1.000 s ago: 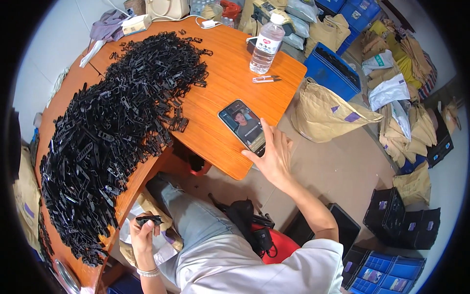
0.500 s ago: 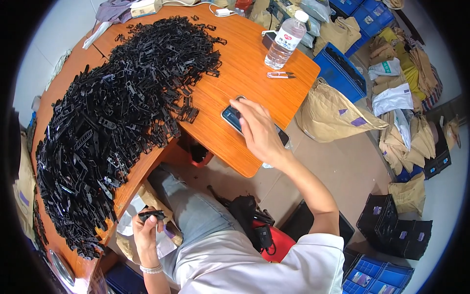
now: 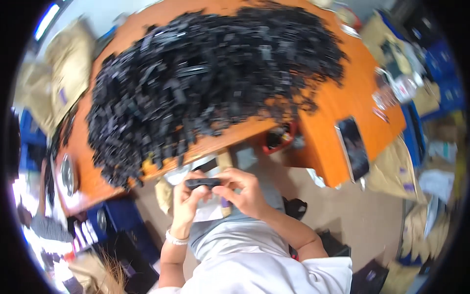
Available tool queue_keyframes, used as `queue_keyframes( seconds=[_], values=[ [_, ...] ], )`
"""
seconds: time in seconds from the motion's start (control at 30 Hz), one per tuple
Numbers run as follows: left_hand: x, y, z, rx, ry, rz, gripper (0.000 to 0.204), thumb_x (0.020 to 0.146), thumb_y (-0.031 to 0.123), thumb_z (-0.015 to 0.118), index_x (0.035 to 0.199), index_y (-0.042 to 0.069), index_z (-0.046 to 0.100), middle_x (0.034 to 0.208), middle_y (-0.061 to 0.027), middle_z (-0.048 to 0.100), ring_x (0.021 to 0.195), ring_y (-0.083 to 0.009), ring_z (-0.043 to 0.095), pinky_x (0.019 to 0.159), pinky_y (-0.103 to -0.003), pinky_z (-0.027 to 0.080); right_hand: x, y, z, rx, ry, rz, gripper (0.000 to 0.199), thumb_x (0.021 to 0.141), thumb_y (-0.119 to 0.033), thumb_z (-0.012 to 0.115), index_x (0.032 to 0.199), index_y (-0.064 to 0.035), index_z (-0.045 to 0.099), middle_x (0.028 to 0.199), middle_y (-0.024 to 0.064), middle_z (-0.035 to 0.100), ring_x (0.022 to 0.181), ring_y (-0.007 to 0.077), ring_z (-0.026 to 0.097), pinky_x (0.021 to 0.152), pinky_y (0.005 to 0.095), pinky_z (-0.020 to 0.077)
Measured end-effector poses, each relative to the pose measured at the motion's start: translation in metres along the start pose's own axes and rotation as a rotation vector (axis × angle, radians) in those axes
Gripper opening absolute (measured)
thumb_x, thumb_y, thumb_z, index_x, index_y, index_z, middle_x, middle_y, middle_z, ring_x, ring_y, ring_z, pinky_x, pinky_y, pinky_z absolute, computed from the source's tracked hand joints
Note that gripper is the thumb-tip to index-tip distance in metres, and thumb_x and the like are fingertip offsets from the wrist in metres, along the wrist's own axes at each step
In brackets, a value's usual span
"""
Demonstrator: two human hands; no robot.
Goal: Assembling small black plastic components by hand at a workstation.
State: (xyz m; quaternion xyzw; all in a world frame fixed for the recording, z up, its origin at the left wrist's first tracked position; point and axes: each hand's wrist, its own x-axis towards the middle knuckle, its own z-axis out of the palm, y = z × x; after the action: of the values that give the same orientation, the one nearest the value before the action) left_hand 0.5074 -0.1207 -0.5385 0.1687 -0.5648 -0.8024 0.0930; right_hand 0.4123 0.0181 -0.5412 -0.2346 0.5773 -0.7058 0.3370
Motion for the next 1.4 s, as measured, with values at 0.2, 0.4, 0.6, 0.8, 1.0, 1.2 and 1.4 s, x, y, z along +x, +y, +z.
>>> queue_keyframes(
  seconds=[0.2,0.4,0.6,0.8,1.0,1.2,1.4],
  values=[
    [-0.009,0.042,-0.052,0.8,0.022,0.355,0.028,0.081,0.018,0.063,0.102,0.002,0.057,0.092,-0.0131,0.058,0.08,-0.0264,0.058,0.065,-0.032,0.046,0.023,0.006,0.019,0.073,0.008,0.076,0.017,0.076,0.007,0.056,0.092,0.0049,0.06,0.092,0.0045,0.055,0.07,0.0072,0.053,0.06,0.0188,0.0425],
    [0.029,0.072,-0.116,1.064,0.414,0.459,0.008,0.078,-0.001,0.06,0.086,-0.001,0.061,0.082,-0.0109,0.057,0.062,-0.0213,0.055,0.057,-0.028,0.044,0.03,0.02,0.025,0.059,-0.026,0.157,0.014,0.075,0.006,0.063,0.089,0.0061,0.06,0.092,0.0031,0.054,0.067,0.0054,0.051,0.058,0.0173,0.0406],
    [0.101,0.081,-0.132,1.303,0.72,0.696,0.006,0.079,0.006,0.061,0.082,0.001,0.061,0.079,-0.0109,0.056,0.06,-0.026,0.057,0.055,-0.033,0.044,0.03,0.021,0.034,0.015,-0.134,0.152,0.011,0.075,0.004,0.065,0.085,0.0069,0.062,0.094,0.0048,0.055,0.072,0.0062,0.053,0.062,0.018,0.043],
    [0.127,0.085,-0.129,1.634,0.871,0.435,0.026,0.079,0.027,0.062,0.068,0.004,0.065,0.065,-0.0132,0.059,0.059,-0.0296,0.059,0.056,-0.035,0.046,0.027,0.023,0.029,-0.024,-0.101,0.16,0.012,0.075,0.004,0.065,0.086,0.0067,0.062,0.094,0.0052,0.055,0.072,0.0066,0.054,0.062,0.0184,0.0442],
    [0.125,0.084,-0.127,1.043,0.884,0.487,0.021,0.074,0.019,0.068,0.074,-0.001,0.064,0.064,-0.01,0.061,0.057,-0.0197,0.059,0.056,-0.03,0.046,0.039,0.024,0.033,0.02,-0.096,0.148,0.012,0.077,0.004,0.062,0.089,0.0079,0.06,0.092,0.0067,0.056,0.067,0.0116,0.058,0.059,0.0219,0.0455],
    [0.111,0.101,-0.122,-0.052,0.509,0.184,0.021,0.083,0.017,0.06,0.072,0.0,0.055,0.068,-0.0146,0.063,0.037,-0.0082,0.045,0.033,-0.018,0.03,0.056,0.015,0.035,0.062,-0.068,0.162,0.011,0.079,0.002,0.061,0.089,0.0066,0.059,0.082,0.0077,0.06,0.064,0.0121,0.058,0.059,0.0217,0.0457],
    [0.099,0.111,-0.134,0.028,0.392,-0.063,0.023,0.082,0.021,0.063,0.07,0.005,0.053,0.061,-0.0072,0.056,0.033,-0.0054,0.035,0.028,-0.016,0.021,0.058,0.015,0.031,0.052,-0.064,0.181,0.01,0.082,-0.002,0.06,0.089,0.0051,0.059,0.077,0.0085,0.061,0.064,0.012,0.059,0.059,0.0216,0.0464]
  ],
)
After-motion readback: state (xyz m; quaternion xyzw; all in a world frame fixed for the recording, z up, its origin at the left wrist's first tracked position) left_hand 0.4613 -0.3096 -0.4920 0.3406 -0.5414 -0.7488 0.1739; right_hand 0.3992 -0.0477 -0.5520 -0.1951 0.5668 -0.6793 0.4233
